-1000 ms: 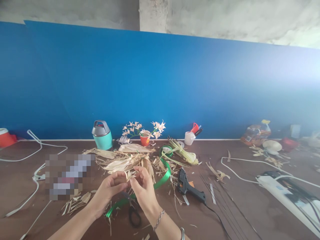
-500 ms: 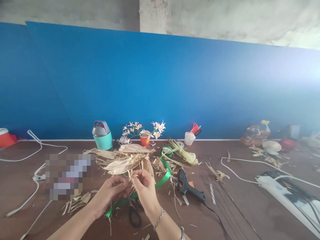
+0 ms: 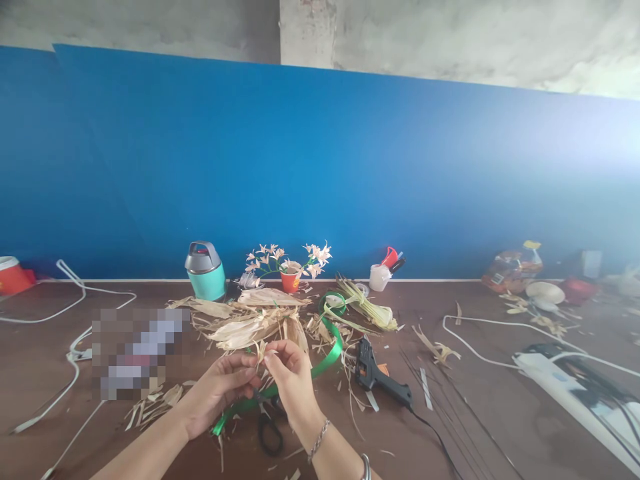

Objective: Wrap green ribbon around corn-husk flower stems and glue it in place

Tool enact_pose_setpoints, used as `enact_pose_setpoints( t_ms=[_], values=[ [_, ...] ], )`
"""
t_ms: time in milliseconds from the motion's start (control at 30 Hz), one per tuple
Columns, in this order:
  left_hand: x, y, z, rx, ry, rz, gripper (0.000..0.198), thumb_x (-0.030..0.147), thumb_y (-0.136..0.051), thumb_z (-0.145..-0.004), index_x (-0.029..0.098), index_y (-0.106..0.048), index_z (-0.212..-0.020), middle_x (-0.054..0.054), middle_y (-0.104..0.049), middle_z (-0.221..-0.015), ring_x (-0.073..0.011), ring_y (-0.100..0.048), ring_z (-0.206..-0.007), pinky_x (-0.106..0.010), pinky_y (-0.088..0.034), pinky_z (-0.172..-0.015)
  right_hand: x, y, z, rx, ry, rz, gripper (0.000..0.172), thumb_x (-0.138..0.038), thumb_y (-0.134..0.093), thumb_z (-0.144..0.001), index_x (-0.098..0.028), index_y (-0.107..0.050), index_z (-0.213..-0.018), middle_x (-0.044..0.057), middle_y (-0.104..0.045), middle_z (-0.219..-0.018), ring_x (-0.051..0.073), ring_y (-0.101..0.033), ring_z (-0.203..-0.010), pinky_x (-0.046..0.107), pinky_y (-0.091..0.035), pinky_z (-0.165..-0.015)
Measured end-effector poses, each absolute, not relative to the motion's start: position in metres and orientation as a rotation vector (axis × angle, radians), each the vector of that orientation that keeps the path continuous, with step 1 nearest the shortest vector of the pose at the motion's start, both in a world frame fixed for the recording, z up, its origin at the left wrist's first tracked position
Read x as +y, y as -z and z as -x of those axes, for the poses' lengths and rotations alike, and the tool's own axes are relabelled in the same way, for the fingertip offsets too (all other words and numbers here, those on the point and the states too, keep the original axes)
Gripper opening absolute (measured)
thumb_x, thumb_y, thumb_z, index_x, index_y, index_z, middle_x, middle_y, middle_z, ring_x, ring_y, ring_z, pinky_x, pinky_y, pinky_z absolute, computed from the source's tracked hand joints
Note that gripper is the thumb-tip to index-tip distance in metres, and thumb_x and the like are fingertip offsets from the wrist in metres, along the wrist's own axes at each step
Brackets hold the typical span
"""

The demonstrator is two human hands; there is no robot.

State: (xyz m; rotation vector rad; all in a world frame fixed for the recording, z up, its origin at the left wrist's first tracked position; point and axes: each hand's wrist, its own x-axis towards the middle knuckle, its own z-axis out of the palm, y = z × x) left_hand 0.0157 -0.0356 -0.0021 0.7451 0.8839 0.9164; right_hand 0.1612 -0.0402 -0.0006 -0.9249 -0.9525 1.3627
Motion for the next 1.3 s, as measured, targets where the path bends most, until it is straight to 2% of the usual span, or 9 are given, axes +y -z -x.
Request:
enact_pose_setpoints(
  t_ms=[367,600,733,867,1033,1300],
  values=[
    [-0.0365,0.0080,-0.0126,0.887,-0.929,-0.637,0.027,0.019,-0.084,-0.050,0.014,-0.070,-0.073,-0.002,-0.069,-0.059,-0.0116,-0.062,-0.058,-0.020,-0.044,-0.056,-0.0413,0.0007,-0.1620,-0.946,-1.368,0.939,0.024,-0.038,-0.073,-0.064,-0.017,-0.064,-0.071,0.001,-0.056,-0.062,0.012,-0.044,-0.053,0.024,-0.036,-0.052],
    [-0.0365,0.0028,-0.0128,0.838,-0.902,-0.635,0.033,0.019,-0.083,-0.052,0.014,-0.070,-0.083,-0.003,-0.069,-0.058,-0.0110,-0.061,-0.057,-0.021,-0.043,-0.058,-0.0420,-0.0001,-0.1613,-0.926,-1.371,0.932,0.022,-0.035,-0.073,-0.065,-0.016,-0.064,-0.069,-0.001,-0.055,-0.060,0.009,-0.042,-0.052,0.021,-0.034,-0.050],
    [-0.0369,0.0012,-0.0122,0.835,-0.835,-0.712,0.023,0.026,-0.079,-0.060,0.014,-0.068,-0.076,-0.003,-0.069,-0.060,-0.0099,-0.059,-0.053,-0.020,-0.042,-0.057,-0.0421,-0.0014,-0.1609,-0.919,-1.392,0.903,0.022,-0.036,-0.072,-0.066,-0.016,-0.064,-0.070,-0.001,-0.058,-0.060,0.010,-0.047,-0.054,0.021,-0.038,-0.052],
    [-0.0372,0.0029,-0.0113,0.835,-0.808,-0.768,0.027,0.039,-0.070,-0.070,0.013,-0.068,-0.075,-0.007,-0.072,-0.070,-0.0128,-0.063,-0.060,-0.021,-0.041,-0.058,-0.0422,-0.0010,-0.1604,-0.932,-1.444,0.858,0.023,-0.036,-0.072,-0.067,-0.016,-0.063,-0.073,0.000,-0.060,-0.061,0.011,-0.052,-0.055,0.022,-0.041,-0.052],
    [-0.0372,0.0036,-0.0122,0.820,-0.845,-0.782,0.025,0.035,-0.075,-0.064,0.012,-0.067,-0.069,-0.005,-0.070,-0.065,-0.0123,-0.060,-0.058,-0.023,-0.043,-0.061,-0.0429,-0.0009,-0.1602,-0.932,-1.478,0.857,0.024,-0.037,-0.072,-0.066,-0.016,-0.063,-0.074,-0.001,-0.060,-0.060,0.011,-0.051,-0.052,0.021,-0.041,-0.050],
    [-0.0388,0.0011,-0.0139,0.820,-0.861,-0.805,0.023,0.034,-0.073,-0.067,0.015,-0.061,-0.064,-0.002,-0.067,-0.057,-0.0113,-0.058,-0.052,-0.022,-0.041,-0.056,-0.0440,-0.0046,-0.1608,-0.977,-1.445,0.886,0.026,-0.039,-0.073,-0.065,-0.017,-0.063,-0.072,-0.002,-0.057,-0.060,0.010,-0.046,-0.052,0.021,-0.039,-0.051]
  ],
)
